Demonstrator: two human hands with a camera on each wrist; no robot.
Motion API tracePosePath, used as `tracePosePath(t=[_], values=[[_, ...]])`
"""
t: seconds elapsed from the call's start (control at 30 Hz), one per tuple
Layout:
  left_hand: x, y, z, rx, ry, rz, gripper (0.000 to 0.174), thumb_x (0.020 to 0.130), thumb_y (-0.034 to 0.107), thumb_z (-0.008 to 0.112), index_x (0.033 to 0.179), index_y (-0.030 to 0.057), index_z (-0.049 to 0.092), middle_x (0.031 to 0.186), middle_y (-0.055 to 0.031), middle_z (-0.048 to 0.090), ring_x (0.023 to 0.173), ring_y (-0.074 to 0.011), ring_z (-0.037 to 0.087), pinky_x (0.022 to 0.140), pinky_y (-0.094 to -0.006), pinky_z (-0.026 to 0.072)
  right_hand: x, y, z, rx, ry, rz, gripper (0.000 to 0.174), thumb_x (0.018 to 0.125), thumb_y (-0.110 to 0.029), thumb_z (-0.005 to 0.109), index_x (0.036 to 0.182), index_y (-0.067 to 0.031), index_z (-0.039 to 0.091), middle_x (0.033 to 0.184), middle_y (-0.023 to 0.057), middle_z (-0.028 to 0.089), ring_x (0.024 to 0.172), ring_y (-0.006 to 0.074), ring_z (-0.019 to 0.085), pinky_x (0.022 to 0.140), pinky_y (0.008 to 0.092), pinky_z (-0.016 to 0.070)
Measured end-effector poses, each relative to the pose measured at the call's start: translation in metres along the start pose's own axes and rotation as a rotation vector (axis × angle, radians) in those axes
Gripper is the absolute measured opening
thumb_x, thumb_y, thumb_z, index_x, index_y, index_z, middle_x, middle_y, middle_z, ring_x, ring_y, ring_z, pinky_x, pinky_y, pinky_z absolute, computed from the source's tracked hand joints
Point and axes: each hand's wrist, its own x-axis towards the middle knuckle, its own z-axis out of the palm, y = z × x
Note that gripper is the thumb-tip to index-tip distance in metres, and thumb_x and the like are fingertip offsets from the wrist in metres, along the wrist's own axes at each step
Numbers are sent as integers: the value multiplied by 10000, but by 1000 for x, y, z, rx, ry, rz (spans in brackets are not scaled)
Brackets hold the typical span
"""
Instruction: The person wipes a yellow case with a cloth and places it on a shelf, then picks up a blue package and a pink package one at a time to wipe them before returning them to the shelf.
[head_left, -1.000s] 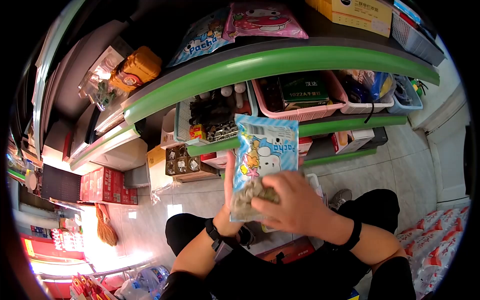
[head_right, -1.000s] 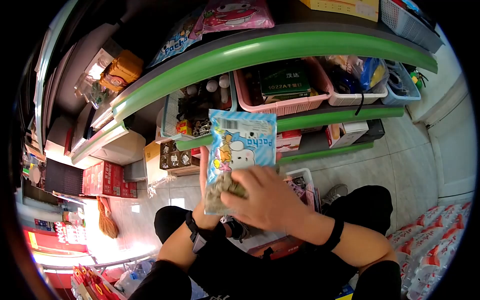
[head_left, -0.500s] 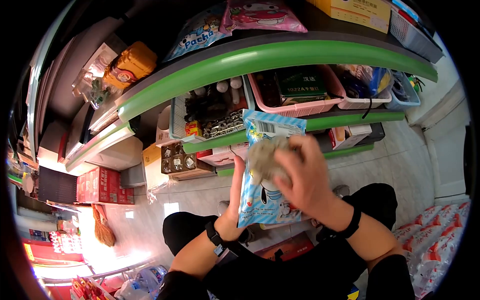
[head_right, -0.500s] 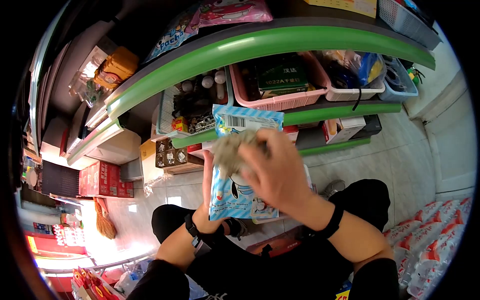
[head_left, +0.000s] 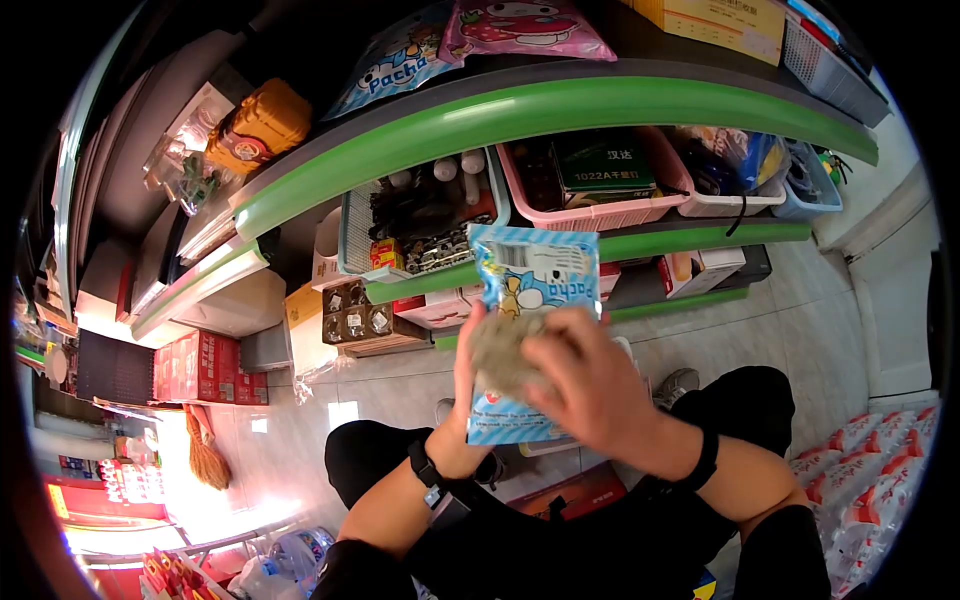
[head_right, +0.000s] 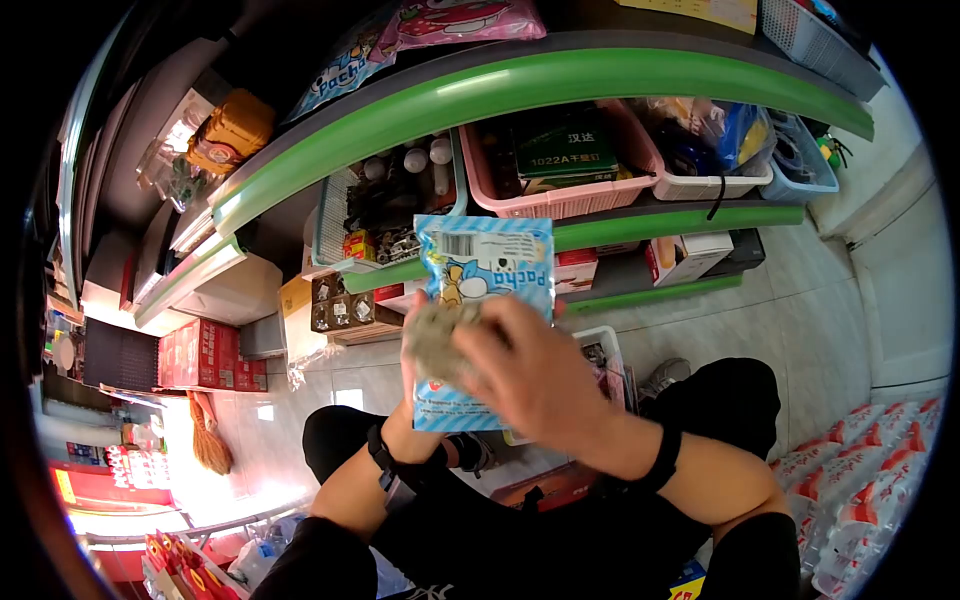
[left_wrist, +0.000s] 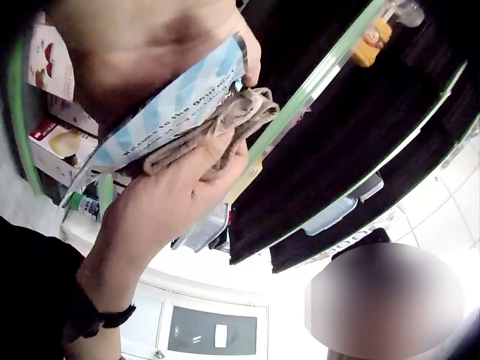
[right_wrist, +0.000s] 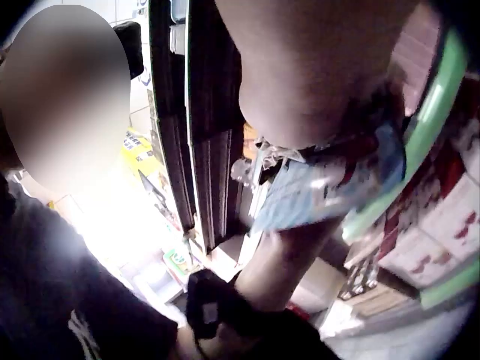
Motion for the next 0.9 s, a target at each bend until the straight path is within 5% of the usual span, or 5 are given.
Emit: tracePosePath(t=[0.3, 0.37, 0.53, 0.77, 0.9], values=[[16, 39, 25, -486, -80, -140, 1013, 941, 790, 437, 1634, 70, 269, 1563, -274, 437, 1357, -519, 495, 1137, -661, 407, -16, -10, 8, 145, -440, -350, 240, 903, -173, 680, 1123, -100, 619, 1120, 89, 553, 956, 256, 642, 742, 371, 568], [14, 43, 27, -493, -48, -142, 1023, 936, 798, 436, 1629, 63, 276, 1540, -283, 457, 1323, -523, 525, 1118, -663, 428, -6, -6, -6, 287, -317, -204, 292, 882, -189, 728, 1112, -72, 593, 1087, 108, 544, 928, 273, 629, 747, 377, 569], [6, 27, 27, -372, 1, -86, 731, 1077, 622, 321, 1539, 66, 429, 1438, -155, 593, 1280, -258, 621, 1100, -420, 503, 16, 26, -20, 109, 238, 111, 326, 905, -161, 744, 1156, -23, 588, 1088, 152, 538, 929, 362, 618, 803, 418, 512], [-2, 18, 26, -194, 153, -99, 779, 1047, 675, 355, 1502, 52, 463, 1357, -144, 623, 1198, -274, 647, 1063, -408, 516, 1, 6, 7, 132, 88, 77, 394, 859, -146, 776, 1179, -38, 573, 1111, 145, 523, 930, 347, 613, 763, 443, 511], [2, 24, 18, -511, 60, -142, 783, 1009, 701, 409, 1446, 64, 537, 1315, -177, 656, 1167, -328, 660, 1039, -477, 531, -12, -21, 16, 155, -93, -36, 407, 838, -139, 766, 1192, -75, 575, 1107, 133, 515, 931, 318, 613, 760, 419, 542]])
